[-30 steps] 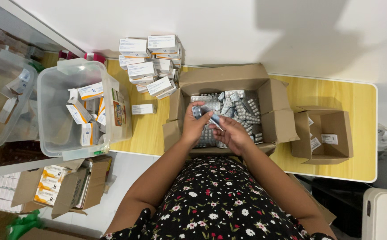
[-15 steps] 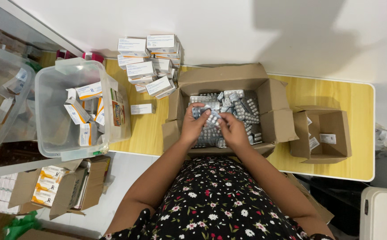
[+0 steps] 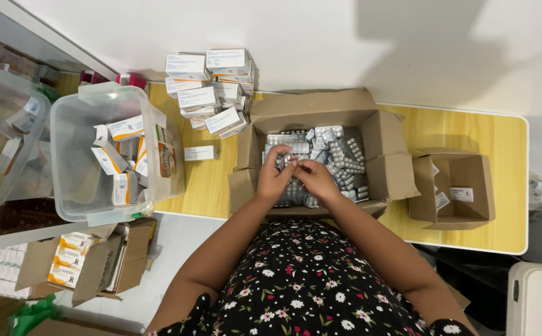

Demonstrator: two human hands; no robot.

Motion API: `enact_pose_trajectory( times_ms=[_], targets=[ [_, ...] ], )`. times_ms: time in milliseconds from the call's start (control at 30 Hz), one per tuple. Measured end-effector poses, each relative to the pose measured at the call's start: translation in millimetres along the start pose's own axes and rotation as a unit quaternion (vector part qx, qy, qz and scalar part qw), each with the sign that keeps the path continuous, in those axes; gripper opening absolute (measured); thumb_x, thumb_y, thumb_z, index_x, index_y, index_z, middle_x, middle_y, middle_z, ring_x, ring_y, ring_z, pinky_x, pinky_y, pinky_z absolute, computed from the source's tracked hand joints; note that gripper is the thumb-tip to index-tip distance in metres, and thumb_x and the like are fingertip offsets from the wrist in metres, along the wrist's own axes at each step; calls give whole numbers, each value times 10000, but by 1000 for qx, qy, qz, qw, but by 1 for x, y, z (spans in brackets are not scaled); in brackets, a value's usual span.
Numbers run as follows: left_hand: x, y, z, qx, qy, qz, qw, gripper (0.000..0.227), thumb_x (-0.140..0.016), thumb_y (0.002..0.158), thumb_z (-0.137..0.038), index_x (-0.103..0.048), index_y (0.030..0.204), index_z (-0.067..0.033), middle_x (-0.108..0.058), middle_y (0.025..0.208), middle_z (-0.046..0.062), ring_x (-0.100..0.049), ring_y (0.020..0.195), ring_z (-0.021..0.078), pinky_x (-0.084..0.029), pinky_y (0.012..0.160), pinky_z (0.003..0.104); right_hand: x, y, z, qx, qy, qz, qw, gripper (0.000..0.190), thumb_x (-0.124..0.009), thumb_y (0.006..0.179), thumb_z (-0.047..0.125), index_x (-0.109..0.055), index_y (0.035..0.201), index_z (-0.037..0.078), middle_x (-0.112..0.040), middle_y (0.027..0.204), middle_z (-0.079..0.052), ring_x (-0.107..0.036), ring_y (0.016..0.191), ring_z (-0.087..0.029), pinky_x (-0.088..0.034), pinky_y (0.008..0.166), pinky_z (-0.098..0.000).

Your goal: The person repeatedly picks blister-packed strips from a large cardboard box, opens small white boxes, inserts the strips, and places the closed boxes into a smaller cardboard box. The person handles blister strips and small boxes by hand throughout the clip.

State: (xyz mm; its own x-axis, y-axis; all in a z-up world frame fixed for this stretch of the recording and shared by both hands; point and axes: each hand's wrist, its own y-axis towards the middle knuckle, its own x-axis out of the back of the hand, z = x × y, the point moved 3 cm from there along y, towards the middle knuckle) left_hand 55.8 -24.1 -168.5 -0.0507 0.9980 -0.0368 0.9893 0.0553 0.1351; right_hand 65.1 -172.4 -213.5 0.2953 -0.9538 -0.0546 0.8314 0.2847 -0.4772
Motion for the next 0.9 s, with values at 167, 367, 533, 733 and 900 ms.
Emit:
enact_pose_trajectory(
  times_ms=[167, 367, 533, 733, 900],
  targets=[
    [25, 5, -7, 49, 16, -54, 997, 447, -788, 869, -33, -539, 1239, -73, -645, 1095, 56, -612, 990, 113, -523, 855, 259, -13, 9, 8, -16, 76, 36, 996, 224, -639, 994, 297, -650, 1087, 93, -633, 953, 1, -610, 851, -106, -545, 696, -303],
    [38, 7, 12, 128, -215, -133, 959, 359, -729, 931, -90, -539, 1236, -90, -619, 1016, 31, -594, 868, 111, -522, 732, 261, -28, 9, 17, -17, 132, 24, 991, 233, -623, 1007, 280, -595, 1123, 80, -608, 975, -23, -614, 869, -143, -598, 706, -368],
    [42, 9, 15, 135, -139, -111, 975, 372, -702, 967, -142, -491, 1272, -123, -601, 977, 34, -575, 841, 96, -498, 723, 235, -22, 5, 42, 140, 33, -118, 983, 166, -679, 986, 198, -608, 1061, 68, -638, 902, -29, -619, 787, -118, -576, 641, -332],
    [32, 10, 9, 46, -66, -44, 996, 514, -739, 977, -167, -438, 1391, -123, -568, 1060, 8, -542, 910, 79, -496, 781, 228, -38, -24, 76, 274, -164, -146, 936, 93, -760, 915, 76, -695, 910, 10, -705, 846, -72, -674, 780, -114, -526, 648, -273],
    [35, 6, 25, 166, -127, -29, 978, 469, -696, 1002, -214, -478, 1408, -126, -564, 864, 13, -441, 648, 81, -350, 526, 216, -41, -20, 62, 291, -150, -107, 939, 100, -737, 901, 32, -719, 995, 3, -731, 1005, -81, -719, 889, -157, -585, 724, -273]
  ],
)
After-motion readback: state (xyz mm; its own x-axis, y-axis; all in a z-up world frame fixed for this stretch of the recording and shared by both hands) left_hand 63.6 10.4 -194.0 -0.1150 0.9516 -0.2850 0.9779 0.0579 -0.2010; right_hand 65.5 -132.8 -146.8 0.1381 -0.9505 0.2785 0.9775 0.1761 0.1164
